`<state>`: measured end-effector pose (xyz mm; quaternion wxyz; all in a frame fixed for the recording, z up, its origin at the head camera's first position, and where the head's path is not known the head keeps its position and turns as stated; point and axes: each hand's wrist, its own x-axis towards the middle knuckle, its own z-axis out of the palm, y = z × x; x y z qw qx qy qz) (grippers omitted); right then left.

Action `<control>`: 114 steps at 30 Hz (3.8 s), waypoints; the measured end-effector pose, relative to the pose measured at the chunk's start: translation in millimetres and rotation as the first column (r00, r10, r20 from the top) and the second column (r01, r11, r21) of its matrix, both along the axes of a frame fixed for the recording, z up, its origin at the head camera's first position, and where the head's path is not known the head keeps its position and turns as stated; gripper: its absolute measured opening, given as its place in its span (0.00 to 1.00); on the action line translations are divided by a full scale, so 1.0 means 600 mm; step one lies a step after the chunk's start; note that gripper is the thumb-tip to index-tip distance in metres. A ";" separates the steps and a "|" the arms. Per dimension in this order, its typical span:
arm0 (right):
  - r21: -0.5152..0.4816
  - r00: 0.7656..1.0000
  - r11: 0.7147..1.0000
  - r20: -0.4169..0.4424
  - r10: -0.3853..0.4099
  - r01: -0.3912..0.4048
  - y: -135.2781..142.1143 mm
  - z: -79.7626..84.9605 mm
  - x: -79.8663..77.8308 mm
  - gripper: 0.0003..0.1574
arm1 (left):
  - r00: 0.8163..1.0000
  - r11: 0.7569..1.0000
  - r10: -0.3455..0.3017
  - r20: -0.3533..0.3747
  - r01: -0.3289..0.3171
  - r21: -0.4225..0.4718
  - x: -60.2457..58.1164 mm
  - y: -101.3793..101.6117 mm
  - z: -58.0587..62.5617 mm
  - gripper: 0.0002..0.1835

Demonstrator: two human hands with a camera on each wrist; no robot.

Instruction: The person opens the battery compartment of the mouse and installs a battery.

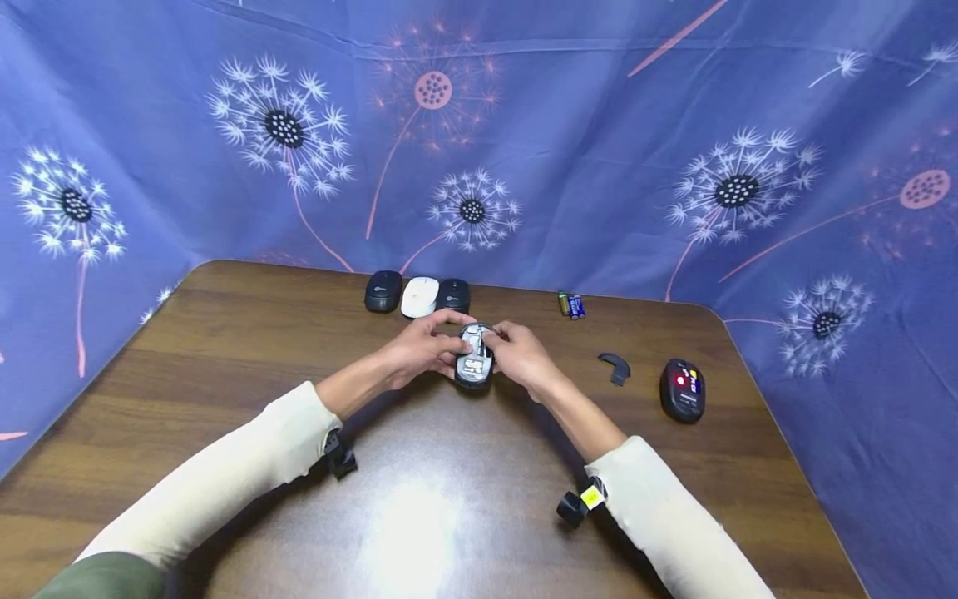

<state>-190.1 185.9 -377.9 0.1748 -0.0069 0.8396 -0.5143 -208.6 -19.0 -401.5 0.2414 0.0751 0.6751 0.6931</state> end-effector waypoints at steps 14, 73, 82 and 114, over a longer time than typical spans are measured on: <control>-0.107 0.997 0.992 0.031 -0.068 0.071 0.034 -0.009 0.011 0.26 | 0.998 0.995 0.069 -0.003 -0.069 -0.066 0.011 0.014 -0.001 0.22; -0.016 0.999 0.999 0.031 -0.031 0.031 0.078 -0.014 0.044 0.35 | 1.000 0.972 -0.013 -0.002 0.012 -0.234 0.011 0.037 0.004 0.19; 0.001 0.999 0.999 -0.009 -0.046 0.046 0.084 -0.013 0.042 0.33 | 0.998 0.975 -0.066 -0.002 0.064 -0.211 0.007 0.019 0.002 0.20; 0.320 0.970 0.947 -0.237 0.059 0.020 0.077 -0.008 -0.011 0.32 | 0.787 0.816 -0.310 -0.533 -0.067 -0.573 -0.043 -0.045 -0.014 0.17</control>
